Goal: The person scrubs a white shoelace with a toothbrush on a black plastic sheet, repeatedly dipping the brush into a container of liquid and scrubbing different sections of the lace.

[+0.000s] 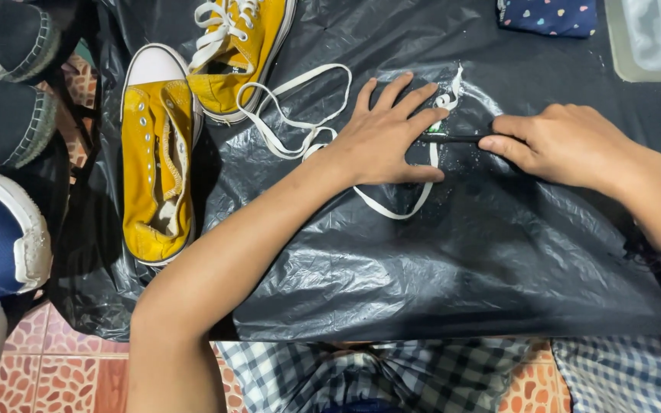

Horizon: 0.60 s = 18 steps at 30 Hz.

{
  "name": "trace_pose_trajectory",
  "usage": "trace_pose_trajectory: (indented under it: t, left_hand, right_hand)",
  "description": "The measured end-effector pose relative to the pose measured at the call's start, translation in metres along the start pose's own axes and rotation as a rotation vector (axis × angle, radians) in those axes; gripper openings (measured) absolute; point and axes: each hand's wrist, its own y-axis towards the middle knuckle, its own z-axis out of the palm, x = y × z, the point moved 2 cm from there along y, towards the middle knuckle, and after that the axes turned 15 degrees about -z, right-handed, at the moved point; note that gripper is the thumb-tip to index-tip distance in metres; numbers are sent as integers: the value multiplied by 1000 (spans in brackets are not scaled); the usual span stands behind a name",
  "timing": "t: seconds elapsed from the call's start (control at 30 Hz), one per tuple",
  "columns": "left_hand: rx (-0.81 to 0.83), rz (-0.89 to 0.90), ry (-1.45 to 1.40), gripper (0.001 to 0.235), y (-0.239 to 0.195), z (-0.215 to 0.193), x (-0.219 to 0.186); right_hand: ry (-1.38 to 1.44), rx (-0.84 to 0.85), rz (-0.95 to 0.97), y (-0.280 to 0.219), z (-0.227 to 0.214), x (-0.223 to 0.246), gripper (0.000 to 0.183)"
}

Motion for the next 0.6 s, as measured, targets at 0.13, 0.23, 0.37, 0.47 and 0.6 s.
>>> trace_pose_trajectory:
  t: [0.13,0.23,0.37,0.47,0.6]
  left_hand:
    - [114,-72,0,103,-3,-10,-6]
    - [200,-103,-10,111,-6,-18,-5]
    - [254,-112,-29,117,-9,-20,-7]
    - [270,-124,-15,122,-9,-21,-7]
    - [324,-148,19,127,-11,-23,-7]
  right_hand:
    - [-113,-82,20,-3,-2,-6,44]
    - [87,124,-65,-11,-15,7,45]
    - [52,89,42,-6,-12,2,48]
    - [112,104,4,-12,-14,4,45]
    - [-53,-26,-29,0,0,-12,44]
